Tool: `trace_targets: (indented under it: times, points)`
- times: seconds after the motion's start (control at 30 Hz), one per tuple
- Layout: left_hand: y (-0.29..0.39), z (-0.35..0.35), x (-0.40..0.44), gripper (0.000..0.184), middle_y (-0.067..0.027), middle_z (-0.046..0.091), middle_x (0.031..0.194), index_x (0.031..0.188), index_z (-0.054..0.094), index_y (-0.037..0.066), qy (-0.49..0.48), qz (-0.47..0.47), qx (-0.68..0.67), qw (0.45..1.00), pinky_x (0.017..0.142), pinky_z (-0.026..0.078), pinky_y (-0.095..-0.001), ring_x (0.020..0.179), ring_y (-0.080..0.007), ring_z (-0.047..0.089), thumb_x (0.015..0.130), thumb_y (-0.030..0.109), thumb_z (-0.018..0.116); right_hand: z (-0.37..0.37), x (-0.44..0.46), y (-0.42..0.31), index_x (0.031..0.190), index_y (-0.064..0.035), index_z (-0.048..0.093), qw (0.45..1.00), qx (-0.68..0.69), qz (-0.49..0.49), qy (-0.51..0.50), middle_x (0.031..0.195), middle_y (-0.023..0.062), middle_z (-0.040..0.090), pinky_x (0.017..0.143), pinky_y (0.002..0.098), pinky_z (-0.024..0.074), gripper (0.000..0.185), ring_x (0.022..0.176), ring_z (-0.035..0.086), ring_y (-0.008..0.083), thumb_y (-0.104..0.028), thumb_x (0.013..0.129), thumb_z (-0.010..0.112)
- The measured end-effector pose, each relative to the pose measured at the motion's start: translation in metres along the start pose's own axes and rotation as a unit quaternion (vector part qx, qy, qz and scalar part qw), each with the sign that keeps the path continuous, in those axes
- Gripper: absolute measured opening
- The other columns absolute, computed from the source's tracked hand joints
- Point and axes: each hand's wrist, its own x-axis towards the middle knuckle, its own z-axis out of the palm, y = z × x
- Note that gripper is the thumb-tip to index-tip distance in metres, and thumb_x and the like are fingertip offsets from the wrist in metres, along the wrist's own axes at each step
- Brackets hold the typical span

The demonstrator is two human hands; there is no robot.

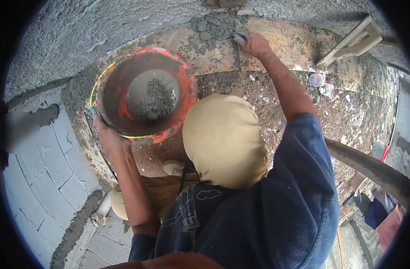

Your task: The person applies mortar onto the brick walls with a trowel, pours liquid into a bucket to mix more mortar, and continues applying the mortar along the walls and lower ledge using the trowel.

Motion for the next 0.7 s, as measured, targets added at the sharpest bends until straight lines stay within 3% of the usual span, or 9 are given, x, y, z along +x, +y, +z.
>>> trace_targets:
  times: [0.17, 0.27, 0.43, 0.47, 0.57, 0.6, 0.7]
  points:
    - [0.006, 0.017, -0.007, 0.053, -0.0153, 0.059, 0.133, 0.135, 0.053, -0.002, 0.038, -0.015, 0.037, 0.998, 0.103, 0.048, -0.0413, 0.118, -0.0276, 0.06, 0.11, 0.039, 0.03, -0.04, -0.045, -0.062, 0.128, -0.0211, 0.066, 0.997, -0.051, 0.041, 0.028, 0.118, 0.0119, 0.07, 0.089, 0.0459, 0.0545, 0.042, 0.103, 0.068, 0.0353, -0.047, 0.095, 0.06]
    - [0.006, 0.019, -0.005, 0.053, -0.0156, 0.06, 0.132, 0.134, 0.053, -0.003, 0.031, -0.001, 0.044, 0.999, 0.102, 0.049, -0.0406, 0.117, -0.0271, 0.061, 0.11, 0.039, 0.032, -0.065, -0.073, -0.111, 0.126, -0.0166, 0.067, 0.994, -0.02, -0.038, 0.101, 0.11, 0.0174, 0.071, 0.082, 0.0436, 0.056, 0.037, 0.098, 0.069, 0.039, -0.038, 0.095, 0.064]
    - [0.008, 0.024, -0.005, 0.055, -0.0162, 0.06, 0.132, 0.134, 0.053, -0.004, 0.01, -0.004, 0.021, 1.0, 0.102, 0.049, -0.0406, 0.117, -0.0273, 0.061, 0.11, 0.04, 0.033, -0.076, -0.114, -0.174, 0.125, -0.0204, 0.067, 0.992, -0.016, -0.124, 0.011, 0.103, 0.0123, 0.072, 0.075, 0.0436, 0.0583, 0.036, 0.091, 0.071, 0.0329, -0.039, 0.095, 0.063]
    - [0.009, 0.022, -0.004, 0.055, -0.0163, 0.06, 0.132, 0.134, 0.053, -0.004, 0.006, -0.005, 0.018, 1.0, 0.103, 0.049, -0.0406, 0.117, -0.0275, 0.061, 0.11, 0.041, 0.033, -0.077, -0.116, -0.177, 0.125, -0.0204, 0.067, 0.989, -0.024, -0.146, -0.006, 0.102, 0.0122, 0.072, 0.075, 0.0434, 0.0584, 0.035, 0.091, 0.071, 0.0326, -0.039, 0.095, 0.062]
    - [0.003, 0.004, 0.003, 0.055, -0.0162, 0.06, 0.132, 0.134, 0.052, -0.005, 0.022, -0.005, 0.017, 1.0, 0.103, 0.049, -0.0405, 0.118, -0.0278, 0.061, 0.109, 0.04, 0.034, -0.036, -0.096, -0.108, 0.125, -0.0208, 0.067, 0.998, 0.01, -0.051, 0.026, 0.105, 0.0124, 0.072, 0.077, 0.044, 0.058, 0.033, 0.092, 0.07, 0.0341, -0.037, 0.097, 0.06]
    - [0.0, -0.002, 0.004, 0.056, -0.0158, 0.06, 0.131, 0.134, 0.053, -0.004, 0.022, -0.001, 0.014, 1.0, 0.102, 0.048, -0.0402, 0.117, -0.0269, 0.06, 0.109, 0.042, 0.036, -0.027, -0.093, -0.087, 0.121, -0.0193, 0.067, 0.998, -0.002, -0.065, 0.003, 0.107, 0.0121, 0.071, 0.08, 0.0438, 0.0573, 0.03, 0.09, 0.07, 0.0348, -0.037, 0.098, 0.059]
    - [-0.004, -0.012, 0.006, 0.057, -0.0149, 0.061, 0.13, 0.134, 0.054, -0.003, 0.01, 0.001, 0.003, 1.0, 0.103, 0.046, -0.0397, 0.116, -0.0256, 0.06, 0.108, 0.045, 0.039, 0.002, -0.085, -0.078, 0.115, -0.0133, 0.066, 0.968, 0.103, -0.147, -0.176, 0.106, 0.0113, 0.07, 0.083, 0.0426, 0.0565, 0.03, 0.087, 0.068, 0.0367, -0.036, 0.098, 0.058]
